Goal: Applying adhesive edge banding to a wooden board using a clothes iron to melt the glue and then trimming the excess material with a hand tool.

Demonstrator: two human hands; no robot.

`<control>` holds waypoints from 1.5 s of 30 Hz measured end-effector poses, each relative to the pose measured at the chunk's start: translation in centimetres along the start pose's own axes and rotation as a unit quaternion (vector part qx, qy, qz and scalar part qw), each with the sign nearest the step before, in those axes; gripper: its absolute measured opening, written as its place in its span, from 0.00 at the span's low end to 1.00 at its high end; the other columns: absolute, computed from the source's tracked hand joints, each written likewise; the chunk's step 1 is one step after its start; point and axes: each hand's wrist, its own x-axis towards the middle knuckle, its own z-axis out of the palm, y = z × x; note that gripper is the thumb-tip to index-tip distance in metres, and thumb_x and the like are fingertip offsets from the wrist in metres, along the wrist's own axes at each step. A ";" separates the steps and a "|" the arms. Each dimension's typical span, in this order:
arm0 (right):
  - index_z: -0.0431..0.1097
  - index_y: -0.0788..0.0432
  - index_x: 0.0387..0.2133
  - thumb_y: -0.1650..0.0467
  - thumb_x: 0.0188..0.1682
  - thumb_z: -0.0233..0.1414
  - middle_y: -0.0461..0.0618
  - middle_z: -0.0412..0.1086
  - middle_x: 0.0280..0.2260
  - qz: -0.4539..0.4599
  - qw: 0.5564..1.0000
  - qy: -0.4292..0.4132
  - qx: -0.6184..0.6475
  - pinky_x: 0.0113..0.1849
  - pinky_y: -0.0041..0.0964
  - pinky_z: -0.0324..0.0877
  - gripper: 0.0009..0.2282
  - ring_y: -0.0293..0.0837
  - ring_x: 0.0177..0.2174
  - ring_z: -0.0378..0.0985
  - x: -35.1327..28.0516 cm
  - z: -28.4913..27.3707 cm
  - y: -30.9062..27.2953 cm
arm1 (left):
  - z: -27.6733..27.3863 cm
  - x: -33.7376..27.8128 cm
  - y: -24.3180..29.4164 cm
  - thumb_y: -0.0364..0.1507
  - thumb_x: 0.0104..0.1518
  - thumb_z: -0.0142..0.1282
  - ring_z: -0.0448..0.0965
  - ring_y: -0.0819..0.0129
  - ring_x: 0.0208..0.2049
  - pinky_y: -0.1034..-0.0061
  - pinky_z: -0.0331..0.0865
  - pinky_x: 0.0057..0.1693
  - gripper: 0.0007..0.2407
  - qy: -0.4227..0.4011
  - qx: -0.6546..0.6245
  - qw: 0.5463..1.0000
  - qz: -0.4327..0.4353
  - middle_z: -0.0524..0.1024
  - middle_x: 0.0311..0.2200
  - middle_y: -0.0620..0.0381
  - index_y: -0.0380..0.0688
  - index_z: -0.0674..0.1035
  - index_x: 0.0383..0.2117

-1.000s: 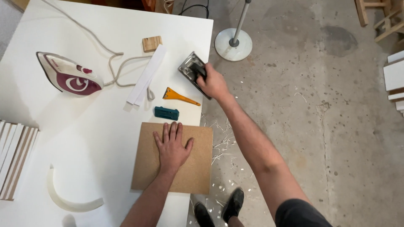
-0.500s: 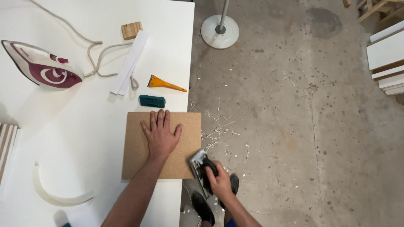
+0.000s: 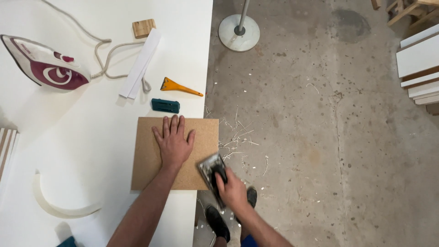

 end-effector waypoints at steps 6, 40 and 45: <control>0.68 0.58 0.35 0.55 0.55 0.46 0.67 0.75 0.28 -0.056 0.994 0.045 -0.078 0.35 0.65 0.73 0.18 0.71 0.34 0.80 12.8 -1.7 -5.3 | 0.2 -0.8 -0.1 0.48 0.69 0.35 0.51 0.53 0.74 0.33 0.34 0.70 0.24 -0.030 -0.001 1.000 -0.008 0.61 0.70 0.57 0.59 0.67 0.68; 0.68 0.57 0.37 0.54 0.57 0.44 0.67 0.76 0.27 0.002 0.991 -0.031 -0.130 0.33 0.64 0.74 0.19 0.69 0.33 0.81 3.9 -0.7 -4.7 | -0.4 -0.1 0.2 0.38 0.69 0.32 0.48 0.54 0.75 0.34 0.30 0.70 0.22 -0.048 0.004 0.999 -0.017 0.58 0.72 0.58 0.58 0.65 0.70; 0.67 0.59 0.41 0.56 0.56 0.46 0.68 0.75 0.31 -0.026 0.998 0.034 -0.036 0.36 0.63 0.74 0.17 0.70 0.36 0.80 11.8 -2.5 -6.1 | -0.1 -0.2 0.1 0.38 0.69 0.33 0.49 0.54 0.74 0.34 0.32 0.70 0.22 -0.035 0.005 0.999 -0.019 0.59 0.72 0.59 0.59 0.65 0.69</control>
